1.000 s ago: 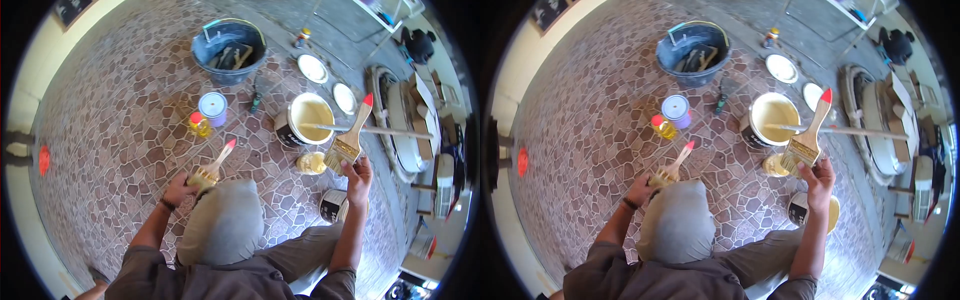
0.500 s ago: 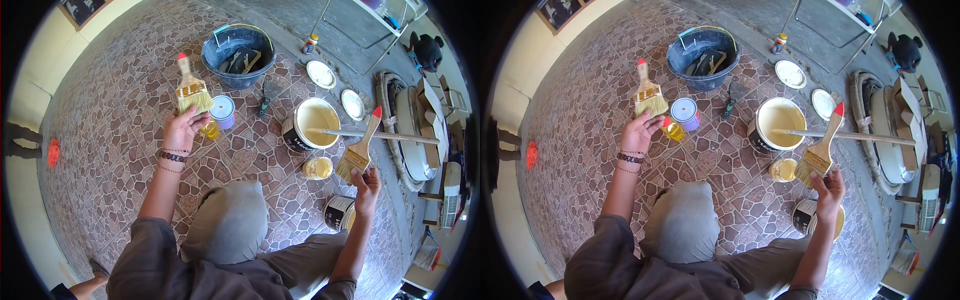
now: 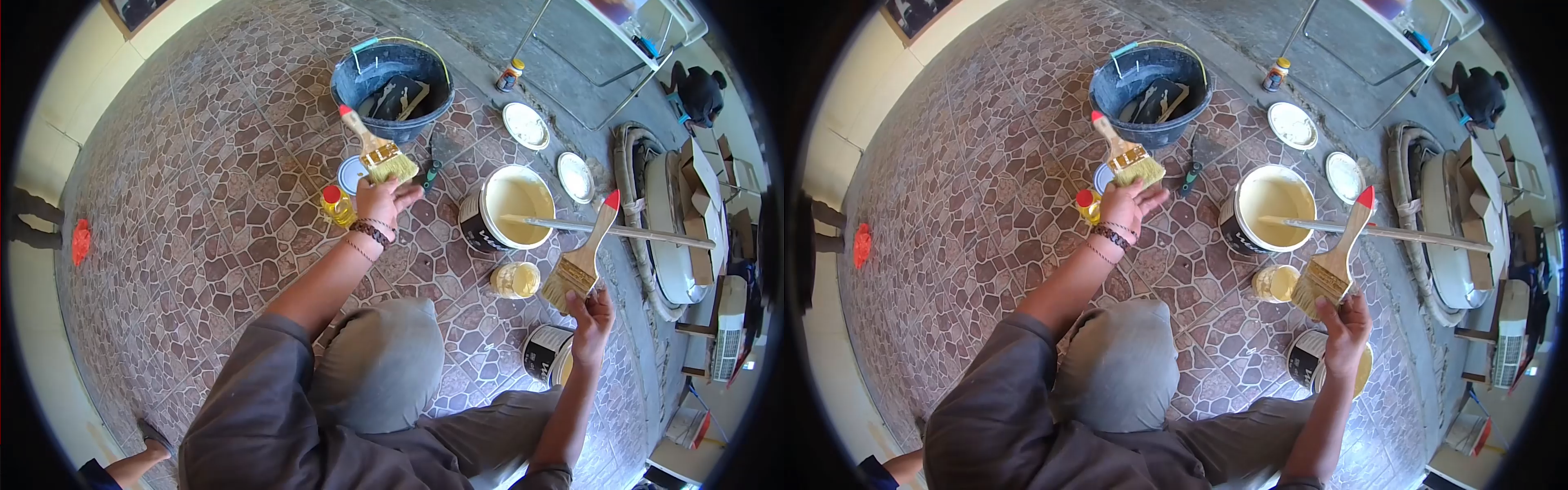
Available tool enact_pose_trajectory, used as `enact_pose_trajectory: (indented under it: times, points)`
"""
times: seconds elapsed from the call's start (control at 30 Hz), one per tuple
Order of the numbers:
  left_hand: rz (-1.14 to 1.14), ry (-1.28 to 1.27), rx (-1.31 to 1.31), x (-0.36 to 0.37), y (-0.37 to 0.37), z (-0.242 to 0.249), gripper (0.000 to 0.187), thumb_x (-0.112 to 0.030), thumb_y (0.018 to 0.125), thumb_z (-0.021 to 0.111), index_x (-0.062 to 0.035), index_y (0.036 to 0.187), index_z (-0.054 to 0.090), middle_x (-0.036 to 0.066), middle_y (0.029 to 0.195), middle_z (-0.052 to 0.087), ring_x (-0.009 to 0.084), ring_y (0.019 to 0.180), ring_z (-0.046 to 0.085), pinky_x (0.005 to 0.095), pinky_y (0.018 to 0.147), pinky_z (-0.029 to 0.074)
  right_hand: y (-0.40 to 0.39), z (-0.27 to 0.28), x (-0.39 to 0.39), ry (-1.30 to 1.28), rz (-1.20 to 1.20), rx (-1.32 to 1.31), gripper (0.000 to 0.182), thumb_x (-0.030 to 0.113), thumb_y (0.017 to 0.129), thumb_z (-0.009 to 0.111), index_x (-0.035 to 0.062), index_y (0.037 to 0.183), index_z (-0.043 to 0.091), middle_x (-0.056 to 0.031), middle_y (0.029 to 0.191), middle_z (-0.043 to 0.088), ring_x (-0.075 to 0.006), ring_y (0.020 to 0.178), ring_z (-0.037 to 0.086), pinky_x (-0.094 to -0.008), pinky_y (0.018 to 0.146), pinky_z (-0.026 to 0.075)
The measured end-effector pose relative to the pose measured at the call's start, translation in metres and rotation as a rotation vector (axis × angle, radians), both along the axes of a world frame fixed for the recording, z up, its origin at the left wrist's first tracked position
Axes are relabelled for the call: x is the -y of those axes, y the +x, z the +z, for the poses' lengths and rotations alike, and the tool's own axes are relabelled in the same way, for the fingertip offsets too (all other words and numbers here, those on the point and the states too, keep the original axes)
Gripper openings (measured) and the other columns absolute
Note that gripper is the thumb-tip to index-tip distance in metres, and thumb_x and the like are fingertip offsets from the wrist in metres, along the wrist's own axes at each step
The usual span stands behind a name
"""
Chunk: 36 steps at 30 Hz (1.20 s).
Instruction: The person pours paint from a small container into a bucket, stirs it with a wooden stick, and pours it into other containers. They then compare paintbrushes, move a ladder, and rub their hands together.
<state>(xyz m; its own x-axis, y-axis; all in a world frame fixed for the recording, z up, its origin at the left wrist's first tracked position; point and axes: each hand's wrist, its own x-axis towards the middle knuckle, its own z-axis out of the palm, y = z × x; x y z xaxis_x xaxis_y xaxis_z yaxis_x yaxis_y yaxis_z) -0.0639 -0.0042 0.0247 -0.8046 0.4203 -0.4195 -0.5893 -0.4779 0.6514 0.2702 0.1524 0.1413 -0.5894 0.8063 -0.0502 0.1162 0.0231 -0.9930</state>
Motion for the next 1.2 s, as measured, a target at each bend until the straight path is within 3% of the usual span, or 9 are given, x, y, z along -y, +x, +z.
enact_pose_trajectory:
  times: [0.07, 0.23, 0.33, 0.47, 0.7, 0.93, 0.97, 1.13, 1.2]
  points:
    - [-0.238, -0.110, 0.089, 0.001, 0.015, -0.002, 0.026, -0.006, 0.095, 0.047, 0.0000, 0.121, 0.047, 0.018, 0.104, 0.062, 0.0325, 0.083, 0.067, 0.0453, 0.075, 0.059, 0.002, 0.001, 0.000, 0.006, 0.002, 0.008, 0.037, -0.002, 0.085, 0.063, -0.0012, 0.121, 0.054, -0.0098, 0.109, 0.065, -0.0147, 0.098, 0.061, -0.0268, 0.084, 0.048]
    - [-0.131, -0.191, -0.019, -0.011, 0.013, -0.035, 0.021, -0.014, 0.097, 0.048, -0.0031, 0.116, 0.051, 0.013, 0.087, 0.065, 0.0258, 0.063, 0.066, 0.0382, 0.052, 0.057, 0.006, 0.008, 0.003, 0.006, -0.033, 0.059, 0.037, -0.002, 0.085, 0.063, -0.0015, 0.120, 0.054, -0.0097, 0.108, 0.065, -0.0153, 0.098, 0.061, -0.0282, 0.086, 0.048]
    - [0.046, -0.148, 0.058, -0.017, -0.008, -0.057, 0.019, -0.018, 0.098, 0.049, -0.0054, 0.112, 0.053, 0.013, 0.090, 0.064, 0.0259, 0.068, 0.065, 0.0406, 0.061, 0.059, 0.008, 0.007, 0.002, 0.013, -0.031, -0.001, 0.036, -0.002, 0.085, 0.063, -0.0018, 0.120, 0.054, -0.0099, 0.108, 0.065, -0.0154, 0.099, 0.061, -0.0282, 0.086, 0.048]
    - [-0.056, -0.135, 0.260, -0.011, -0.019, -0.080, 0.017, -0.012, 0.097, 0.048, -0.0035, 0.112, 0.046, 0.013, 0.084, 0.063, 0.0263, 0.062, 0.065, 0.0387, 0.057, 0.060, 0.011, 0.006, 0.000, 0.023, -0.026, -0.011, 0.036, -0.003, 0.085, 0.063, -0.0023, 0.120, 0.055, -0.0112, 0.110, 0.065, -0.0160, 0.100, 0.061, -0.0285, 0.087, 0.047]
    - [-0.109, -0.092, 0.187, 0.009, -0.002, -0.106, 0.026, -0.023, 0.096, 0.055, -0.0049, 0.114, 0.048, 0.009, 0.085, 0.060, 0.0250, 0.077, 0.063, 0.0436, 0.078, 0.058, 0.019, 0.012, -0.002, 0.003, -0.094, -0.006, 0.038, -0.002, 0.084, 0.062, -0.0015, 0.120, 0.053, -0.0141, 0.110, 0.065, -0.0178, 0.097, 0.063, -0.0299, 0.087, 0.048]
    - [-1.037, -0.361, 0.106, 0.031, 0.062, -0.049, 0.029, -0.032, 0.089, 0.066, -0.0027, 0.087, 0.061, 0.008, 0.080, 0.064, 0.0193, 0.071, 0.065, 0.0324, 0.061, 0.056, 0.044, 0.016, -0.015, -0.184, -0.185, -0.309, 0.045, -0.001, 0.081, 0.061, 0.0021, 0.123, 0.046, -0.0131, 0.106, 0.064, -0.0211, 0.092, 0.066, -0.0323, 0.075, 0.056]
    - [-1.117, -0.456, 0.037, 0.027, 0.065, -0.036, 0.032, -0.034, 0.088, 0.067, -0.0026, 0.082, 0.062, 0.009, 0.080, 0.065, 0.0187, 0.071, 0.066, 0.0309, 0.059, 0.055, 0.057, 0.011, -0.021, -0.173, -0.169, -0.267, 0.050, -0.002, 0.079, 0.058, -0.0008, 0.126, 0.043, -0.0161, 0.113, 0.060, -0.0298, 0.095, 0.065, -0.0479, 0.080, 0.057]
    - [-1.439, -0.458, -0.275, -0.023, 0.057, 0.013, 0.025, -0.027, 0.089, 0.066, -0.0031, 0.081, 0.062, 0.008, 0.078, 0.067, 0.0170, 0.073, 0.067, 0.0291, 0.061, 0.055, 0.105, 0.019, -0.019, -0.150, -0.254, -0.233, 0.048, -0.007, 0.077, 0.061, 0.0020, 0.122, 0.047, -0.0115, 0.104, 0.063, -0.0221, 0.091, 0.066, -0.0357, 0.080, 0.057]
    - [-1.611, -0.342, -0.679, -0.042, 0.057, 0.028, 0.020, -0.019, 0.088, 0.068, -0.0024, 0.079, 0.062, 0.009, 0.080, 0.068, 0.0148, 0.073, 0.067, 0.0279, 0.062, 0.055, 0.123, 0.024, -0.015, -0.068, -0.386, -0.257, 0.048, -0.009, 0.076, 0.062, 0.0016, 0.120, 0.048, -0.0118, 0.103, 0.063, -0.0225, 0.089, 0.067, -0.0357, 0.079, 0.057]
